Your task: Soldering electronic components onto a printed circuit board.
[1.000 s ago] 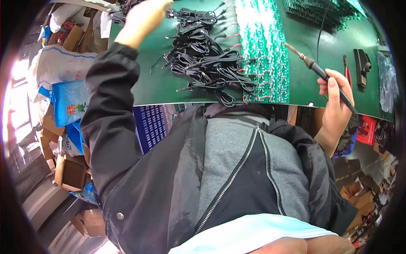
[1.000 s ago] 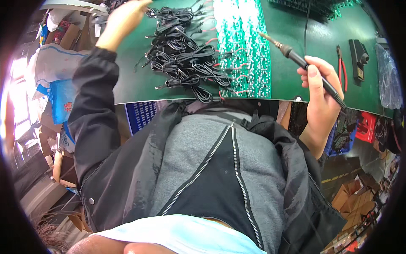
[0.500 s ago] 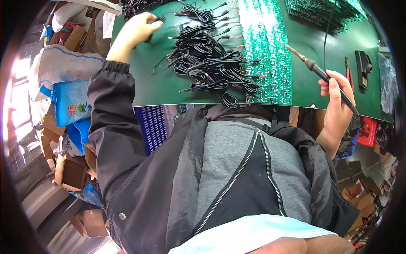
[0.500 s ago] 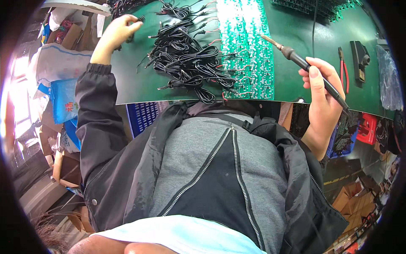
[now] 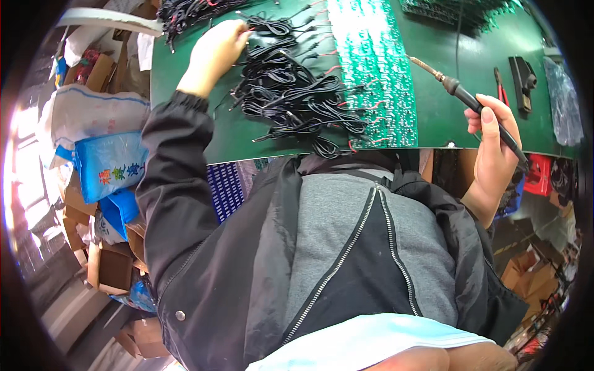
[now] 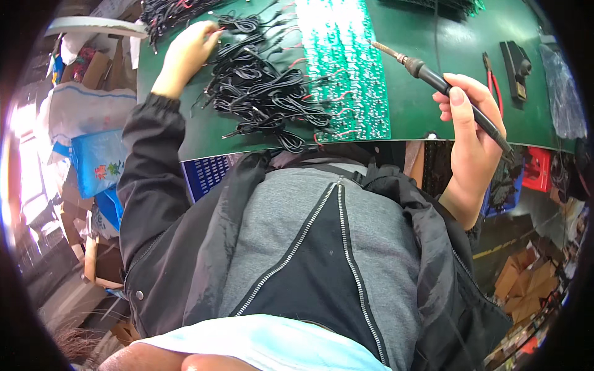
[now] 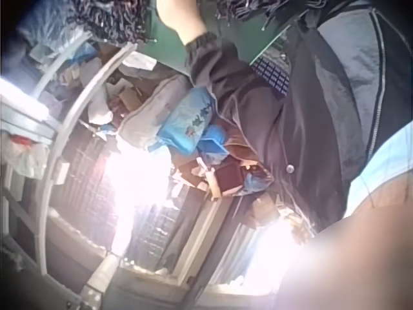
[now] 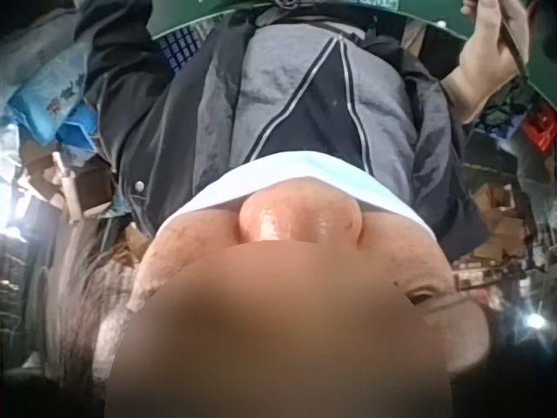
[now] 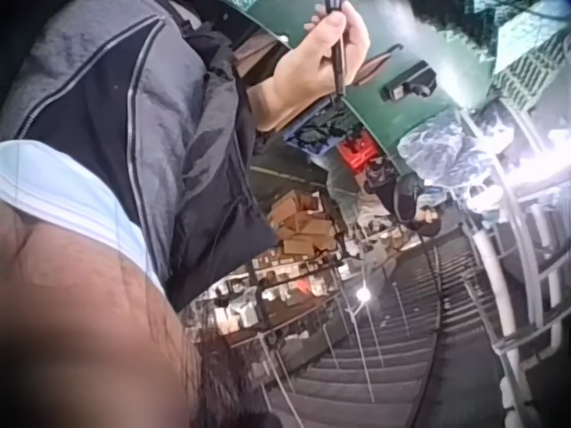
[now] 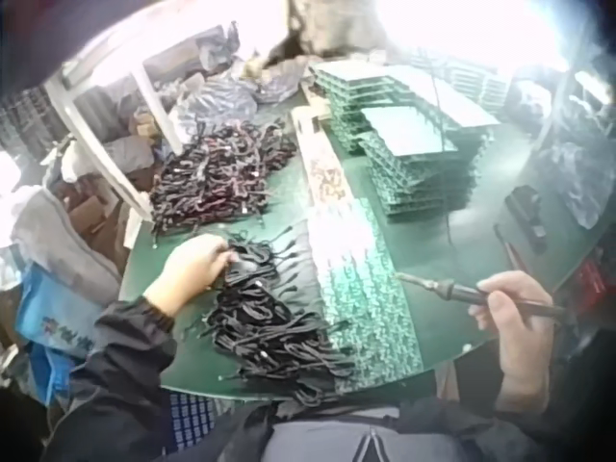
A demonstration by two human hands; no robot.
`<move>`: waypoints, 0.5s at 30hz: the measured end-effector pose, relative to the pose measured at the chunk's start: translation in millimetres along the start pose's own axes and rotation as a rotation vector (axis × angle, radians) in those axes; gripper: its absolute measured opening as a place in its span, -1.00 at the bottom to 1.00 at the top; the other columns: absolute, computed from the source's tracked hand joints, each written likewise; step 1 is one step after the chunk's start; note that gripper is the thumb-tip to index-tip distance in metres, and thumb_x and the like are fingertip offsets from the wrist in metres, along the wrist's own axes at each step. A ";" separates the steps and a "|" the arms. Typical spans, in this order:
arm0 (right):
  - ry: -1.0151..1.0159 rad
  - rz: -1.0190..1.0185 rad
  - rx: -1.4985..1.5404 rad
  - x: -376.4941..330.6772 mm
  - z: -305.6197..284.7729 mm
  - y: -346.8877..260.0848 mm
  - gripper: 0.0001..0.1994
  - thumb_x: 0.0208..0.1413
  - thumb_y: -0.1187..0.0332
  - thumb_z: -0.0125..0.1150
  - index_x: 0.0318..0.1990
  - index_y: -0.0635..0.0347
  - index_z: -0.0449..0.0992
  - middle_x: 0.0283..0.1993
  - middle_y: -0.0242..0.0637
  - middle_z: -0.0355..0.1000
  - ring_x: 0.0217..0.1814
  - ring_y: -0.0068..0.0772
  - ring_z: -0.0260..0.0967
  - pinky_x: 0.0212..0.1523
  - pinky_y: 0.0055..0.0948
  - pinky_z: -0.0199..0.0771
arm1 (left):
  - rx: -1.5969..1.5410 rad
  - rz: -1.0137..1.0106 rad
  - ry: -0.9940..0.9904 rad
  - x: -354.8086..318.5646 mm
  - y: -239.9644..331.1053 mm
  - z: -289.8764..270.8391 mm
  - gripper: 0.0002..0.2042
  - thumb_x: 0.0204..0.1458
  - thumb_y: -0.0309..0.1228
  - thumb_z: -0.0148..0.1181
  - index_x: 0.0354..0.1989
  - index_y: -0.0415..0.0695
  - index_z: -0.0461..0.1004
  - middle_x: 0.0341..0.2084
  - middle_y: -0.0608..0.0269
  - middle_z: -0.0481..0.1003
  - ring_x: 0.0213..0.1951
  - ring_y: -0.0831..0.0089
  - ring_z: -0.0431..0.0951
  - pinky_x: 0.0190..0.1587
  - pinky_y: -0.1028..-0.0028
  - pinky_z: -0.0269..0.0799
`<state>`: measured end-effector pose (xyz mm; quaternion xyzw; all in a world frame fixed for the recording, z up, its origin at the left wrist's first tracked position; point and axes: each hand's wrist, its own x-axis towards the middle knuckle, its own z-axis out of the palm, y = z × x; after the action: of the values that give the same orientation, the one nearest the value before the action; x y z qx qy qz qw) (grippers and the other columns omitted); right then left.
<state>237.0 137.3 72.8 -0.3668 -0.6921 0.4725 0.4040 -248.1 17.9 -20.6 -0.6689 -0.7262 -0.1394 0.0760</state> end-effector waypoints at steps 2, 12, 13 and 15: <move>0.037 0.032 -0.017 2.0 -10.2 9.2 -0.75 0.34 0.36 0.22 0.01 0.37 0.61 -0.23 -0.22 0.60 -0.23 -0.58 0.48 -0.20 -0.60 0.44 | -0.027 -0.020 0.038 -1.5 -2.9 -7.5 -0.83 0.22 -0.33 0.28 -0.14 -0.14 0.59 -0.25 0.13 0.65 -0.22 0.22 0.66 -0.13 0.35 0.54; -0.125 -0.072 0.037 24.8 38.2 32.7 -0.73 0.42 0.32 0.15 0.09 0.32 0.58 -0.13 -0.21 0.60 -0.19 -0.56 0.51 -0.21 -0.57 0.53 | -0.588 0.061 -0.062 41.8 174.3 -17.3 -0.83 0.21 -0.37 0.29 -0.14 -0.20 0.60 -0.33 0.17 0.60 -0.29 0.36 0.58 -0.16 0.41 0.47; -0.128 -0.062 0.044 23.8 43.7 39.7 -0.74 0.41 0.34 0.16 0.09 0.32 0.58 -0.09 -0.22 0.59 -0.18 -0.56 0.52 -0.21 -0.57 0.55 | -0.716 -0.072 -0.180 36.8 183.5 -16.8 -0.84 0.21 -0.38 0.28 -0.14 -0.18 0.60 -0.34 0.16 0.57 -0.25 0.32 0.59 -0.13 0.40 0.47; -0.155 -0.085 0.083 25.1 52.8 50.3 -0.76 0.40 0.38 0.17 0.09 0.31 0.57 -0.02 -0.23 0.56 -0.13 -0.53 0.54 -0.21 -0.58 0.57 | -0.752 -0.025 -0.078 29.5 191.7 -11.5 -0.85 0.20 -0.41 0.29 -0.14 -0.19 0.60 -0.32 0.17 0.59 -0.24 0.30 0.59 -0.11 0.40 0.47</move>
<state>185.4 155.0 18.3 -0.2825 -0.7160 0.5103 0.3836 -61.4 55.1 18.3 -0.6458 -0.6349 -0.3716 -0.2043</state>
